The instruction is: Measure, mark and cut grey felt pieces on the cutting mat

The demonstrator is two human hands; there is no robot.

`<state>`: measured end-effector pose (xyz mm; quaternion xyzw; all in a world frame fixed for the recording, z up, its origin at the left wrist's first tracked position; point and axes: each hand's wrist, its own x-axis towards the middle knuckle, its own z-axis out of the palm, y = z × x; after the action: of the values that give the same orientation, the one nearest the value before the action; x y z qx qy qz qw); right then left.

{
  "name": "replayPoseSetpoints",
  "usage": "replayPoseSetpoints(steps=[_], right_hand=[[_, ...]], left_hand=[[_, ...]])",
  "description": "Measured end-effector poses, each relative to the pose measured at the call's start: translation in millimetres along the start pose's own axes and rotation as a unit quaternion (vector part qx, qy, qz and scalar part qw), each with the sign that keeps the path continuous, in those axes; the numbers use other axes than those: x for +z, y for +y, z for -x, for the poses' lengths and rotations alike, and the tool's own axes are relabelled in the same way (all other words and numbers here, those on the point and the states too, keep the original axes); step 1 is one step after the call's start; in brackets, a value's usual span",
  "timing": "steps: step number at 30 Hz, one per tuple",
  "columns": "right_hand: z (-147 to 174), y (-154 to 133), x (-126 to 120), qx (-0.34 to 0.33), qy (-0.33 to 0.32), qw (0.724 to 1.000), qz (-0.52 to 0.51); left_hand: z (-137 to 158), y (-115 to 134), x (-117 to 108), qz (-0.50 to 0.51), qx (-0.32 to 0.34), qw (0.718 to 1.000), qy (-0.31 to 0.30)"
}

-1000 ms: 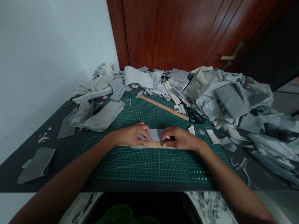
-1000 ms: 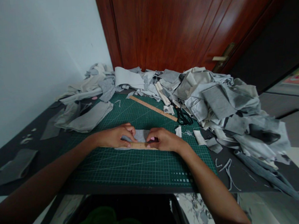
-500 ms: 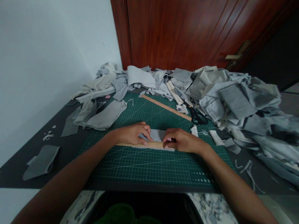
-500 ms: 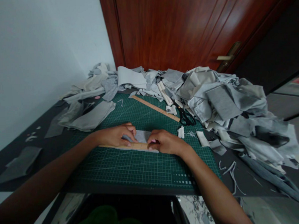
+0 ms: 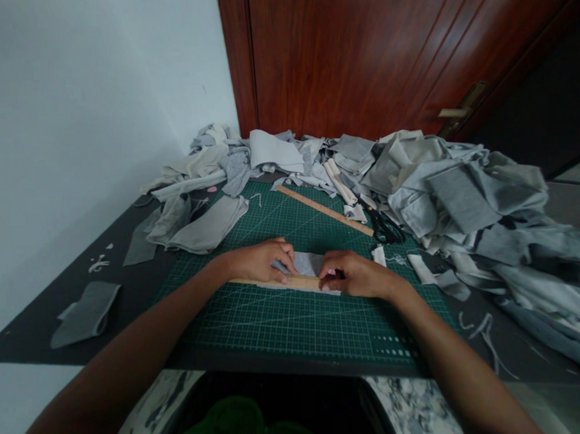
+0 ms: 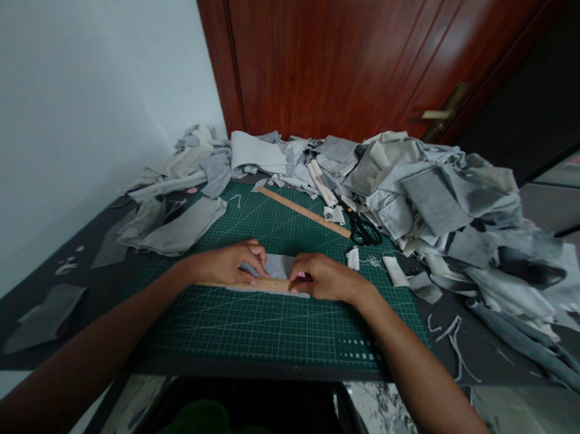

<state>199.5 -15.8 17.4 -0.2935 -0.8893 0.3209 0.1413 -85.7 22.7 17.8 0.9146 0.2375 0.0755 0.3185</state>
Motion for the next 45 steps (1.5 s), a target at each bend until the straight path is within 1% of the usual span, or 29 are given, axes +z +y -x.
replayPoseSetpoints(steps=[7,13,20,25,32,41,45], right_hand=[[-0.6,-1.4,-3.1,-0.009,-0.008,1.000,-0.004],[0.0,-0.5,-4.2,-0.009,-0.009,1.000,-0.001],[0.7,-2.5,-4.8,-0.014,-0.019,1.000,-0.005],[-0.3,-4.1,-4.7,-0.008,-0.021,1.000,0.000],[0.1,-4.4,-3.2,-0.016,-0.026,1.000,0.006],[0.1,-5.4,-3.4,-0.023,-0.027,0.999,0.003],[-0.2,-5.5,-3.0,-0.018,-0.028,0.999,0.007]], left_hand=[[-1.4,-2.7,0.2,-0.006,0.008,1.000,-0.010],[-0.8,-3.9,0.3,-0.008,0.014,1.000,0.001],[0.5,-0.7,-0.3,-0.003,0.008,1.000,-0.004],[0.3,-1.5,0.0,0.007,0.017,1.000,-0.001],[-0.2,-2.2,1.0,0.003,0.005,1.000,-0.019],[-0.5,-2.0,1.3,0.014,0.002,1.000,-0.013],[-0.2,-0.2,0.9,0.009,0.000,1.000,-0.022]])
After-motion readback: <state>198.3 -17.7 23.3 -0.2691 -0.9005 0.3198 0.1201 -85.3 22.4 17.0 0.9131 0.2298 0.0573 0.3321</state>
